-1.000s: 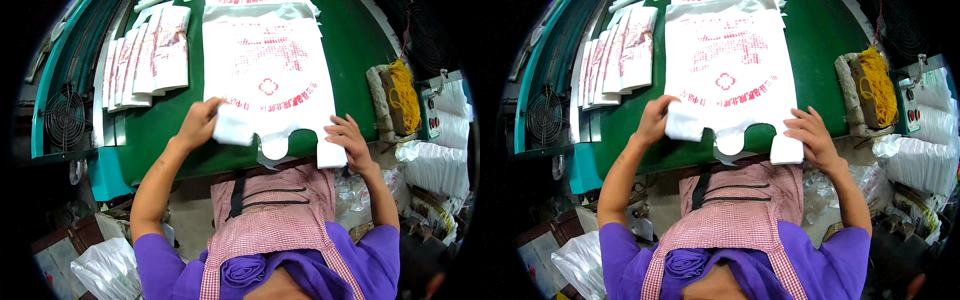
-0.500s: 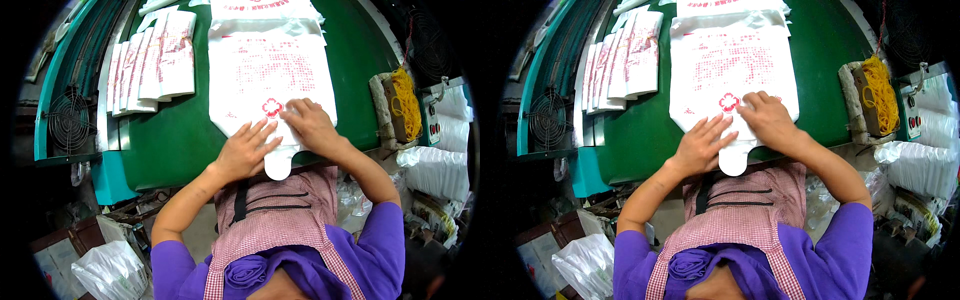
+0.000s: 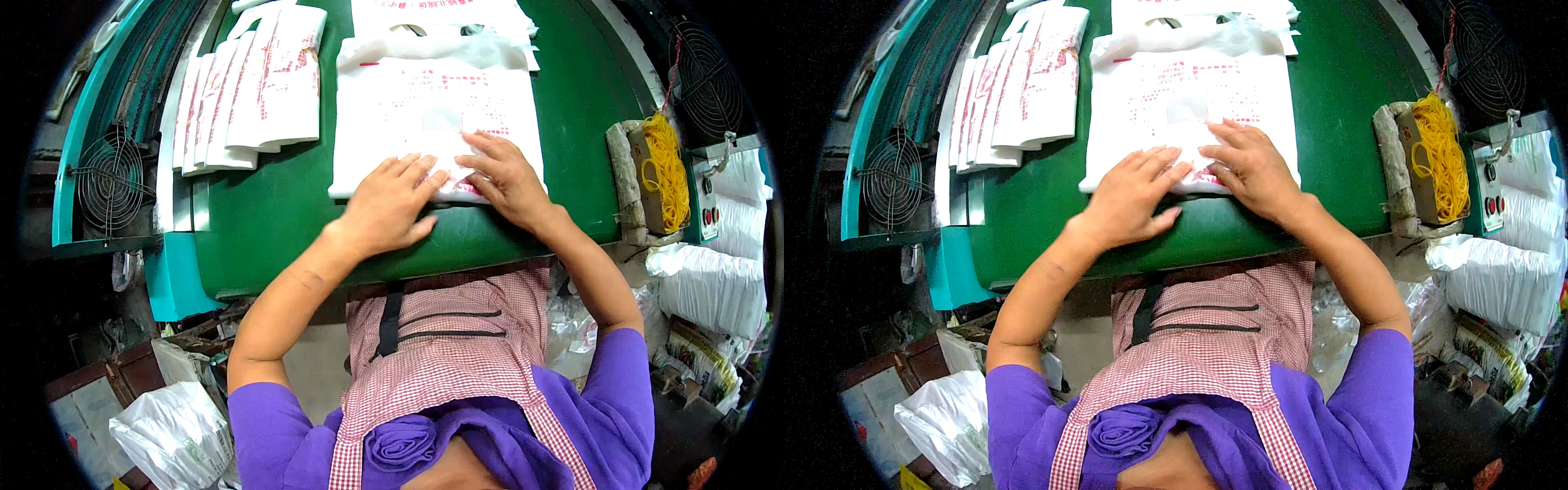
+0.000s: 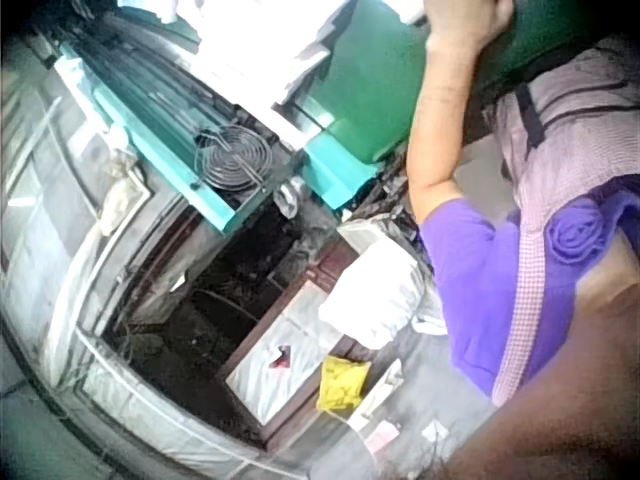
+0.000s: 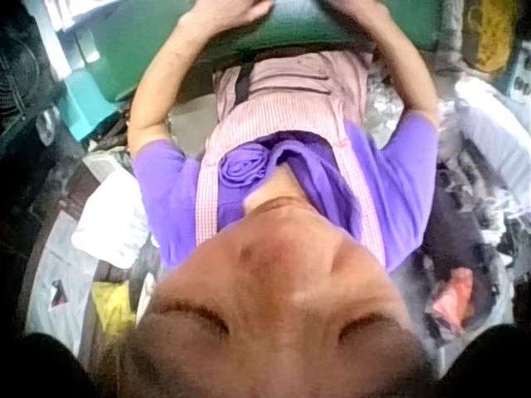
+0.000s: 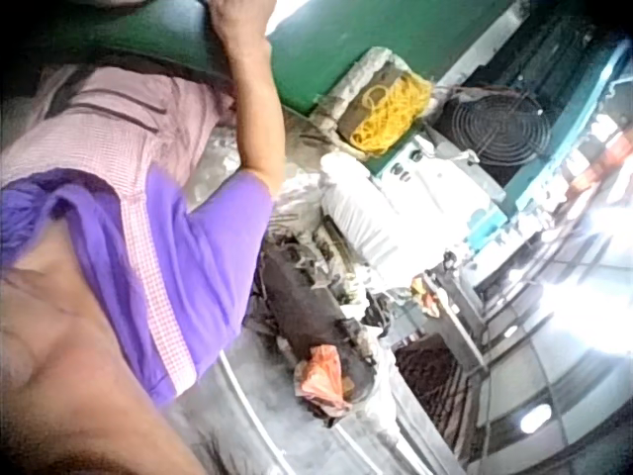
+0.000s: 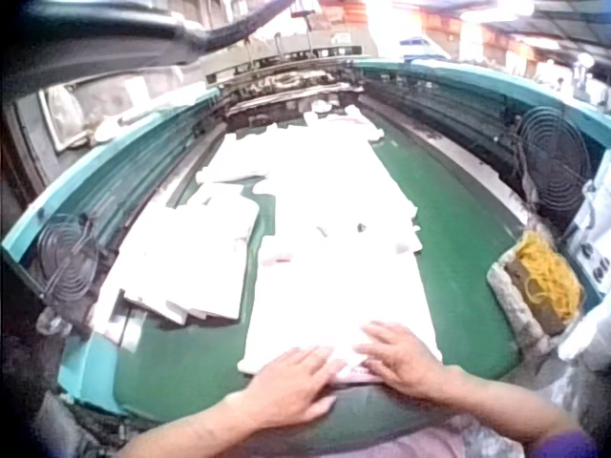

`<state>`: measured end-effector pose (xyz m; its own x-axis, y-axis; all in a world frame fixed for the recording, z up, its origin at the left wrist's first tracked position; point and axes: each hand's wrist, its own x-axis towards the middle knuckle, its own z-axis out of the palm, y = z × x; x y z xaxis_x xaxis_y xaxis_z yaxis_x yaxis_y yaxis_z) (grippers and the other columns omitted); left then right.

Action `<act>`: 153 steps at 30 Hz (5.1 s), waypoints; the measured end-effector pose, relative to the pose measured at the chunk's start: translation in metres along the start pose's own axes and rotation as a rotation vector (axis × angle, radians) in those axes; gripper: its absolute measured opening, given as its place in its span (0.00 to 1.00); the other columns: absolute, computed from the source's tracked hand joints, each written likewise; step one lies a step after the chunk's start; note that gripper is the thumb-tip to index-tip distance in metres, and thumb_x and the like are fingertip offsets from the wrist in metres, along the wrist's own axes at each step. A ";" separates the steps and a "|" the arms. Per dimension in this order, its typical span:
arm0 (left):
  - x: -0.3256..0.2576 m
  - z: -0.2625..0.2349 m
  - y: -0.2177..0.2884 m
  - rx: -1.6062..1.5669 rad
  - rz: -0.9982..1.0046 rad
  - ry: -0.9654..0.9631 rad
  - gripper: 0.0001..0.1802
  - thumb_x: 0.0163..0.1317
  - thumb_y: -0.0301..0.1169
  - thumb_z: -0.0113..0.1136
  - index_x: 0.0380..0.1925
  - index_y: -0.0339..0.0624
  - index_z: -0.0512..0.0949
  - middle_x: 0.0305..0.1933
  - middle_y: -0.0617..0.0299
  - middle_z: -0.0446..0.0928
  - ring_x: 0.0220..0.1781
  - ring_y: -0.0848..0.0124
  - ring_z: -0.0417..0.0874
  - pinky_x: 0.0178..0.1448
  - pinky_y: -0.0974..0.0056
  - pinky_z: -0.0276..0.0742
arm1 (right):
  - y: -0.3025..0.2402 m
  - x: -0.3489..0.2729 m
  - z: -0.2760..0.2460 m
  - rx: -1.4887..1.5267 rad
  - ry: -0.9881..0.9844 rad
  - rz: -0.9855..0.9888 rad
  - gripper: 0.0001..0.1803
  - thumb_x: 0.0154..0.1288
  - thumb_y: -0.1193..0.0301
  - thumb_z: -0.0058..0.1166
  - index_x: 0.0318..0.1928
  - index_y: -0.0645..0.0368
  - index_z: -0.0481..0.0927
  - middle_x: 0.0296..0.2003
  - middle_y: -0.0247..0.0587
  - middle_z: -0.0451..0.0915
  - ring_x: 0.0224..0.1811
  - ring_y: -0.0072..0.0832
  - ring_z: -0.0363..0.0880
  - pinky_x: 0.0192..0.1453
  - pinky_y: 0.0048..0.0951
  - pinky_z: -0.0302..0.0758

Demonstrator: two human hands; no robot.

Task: The person folds white plastic bags with red printed text on a green workbench. They repeatedly pick up a bag, fold it into a compact rectangular shape, and secure it with a yellow rubber band. The finished bundles are stacked and eventually placed into a large white sack.

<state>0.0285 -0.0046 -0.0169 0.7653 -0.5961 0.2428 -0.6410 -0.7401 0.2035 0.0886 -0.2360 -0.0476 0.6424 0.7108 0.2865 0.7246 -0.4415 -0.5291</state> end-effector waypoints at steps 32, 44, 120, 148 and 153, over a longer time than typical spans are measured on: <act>0.047 -0.036 -0.024 -0.314 0.054 -0.469 0.25 0.45 0.24 0.59 0.49 0.36 0.77 0.54 0.44 0.75 0.53 0.47 0.77 0.59 0.54 0.72 | 0.030 -0.040 -0.081 0.013 -0.499 -0.220 0.25 0.65 0.74 0.48 0.63 0.51 0.69 0.67 0.42 0.64 0.71 0.40 0.59 0.72 0.44 0.56; 0.007 -0.051 -0.007 -0.351 -0.369 -0.455 0.17 0.58 0.35 0.62 0.44 0.37 0.75 0.26 0.44 0.76 0.27 0.52 0.78 0.35 0.56 0.72 | -0.027 -0.039 -0.087 0.082 -0.461 0.434 0.19 0.60 0.58 0.56 0.42 0.61 0.78 0.34 0.50 0.81 0.40 0.48 0.79 0.48 0.46 0.72; -0.020 -0.028 -0.164 0.222 -0.384 0.355 0.21 0.60 0.38 0.58 0.54 0.52 0.76 0.62 0.56 0.70 0.69 0.55 0.64 0.69 0.37 0.50 | 0.055 0.119 -0.027 -0.293 -0.234 0.025 0.07 0.55 0.80 0.47 0.36 0.63 0.75 0.35 0.49 0.76 0.43 0.47 0.74 0.50 0.43 0.71; 0.026 0.006 -0.017 -0.329 -0.285 -0.137 0.12 0.61 0.37 0.59 0.39 0.41 0.79 0.32 0.51 0.81 0.34 0.54 0.82 0.39 0.59 0.77 | 0.002 -0.047 -0.068 0.387 -0.038 0.285 0.14 0.62 0.72 0.54 0.48 0.58 0.78 0.40 0.47 0.80 0.44 0.43 0.80 0.51 0.40 0.74; -0.006 0.016 -0.009 0.030 -0.068 0.134 0.24 0.52 0.39 0.63 0.51 0.49 0.77 0.47 0.52 0.78 0.48 0.55 0.80 0.49 0.57 0.76 | -0.025 0.016 -0.030 -0.037 -0.277 0.401 0.19 0.59 0.56 0.60 0.42 0.56 0.78 0.26 0.47 0.81 0.30 0.43 0.81 0.36 0.38 0.74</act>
<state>0.0300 0.0006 -0.0357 0.7907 -0.4991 0.3544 -0.5846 -0.7874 0.1954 0.0879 -0.2299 -0.0055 0.7859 0.5974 -0.1598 0.4454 -0.7261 -0.5239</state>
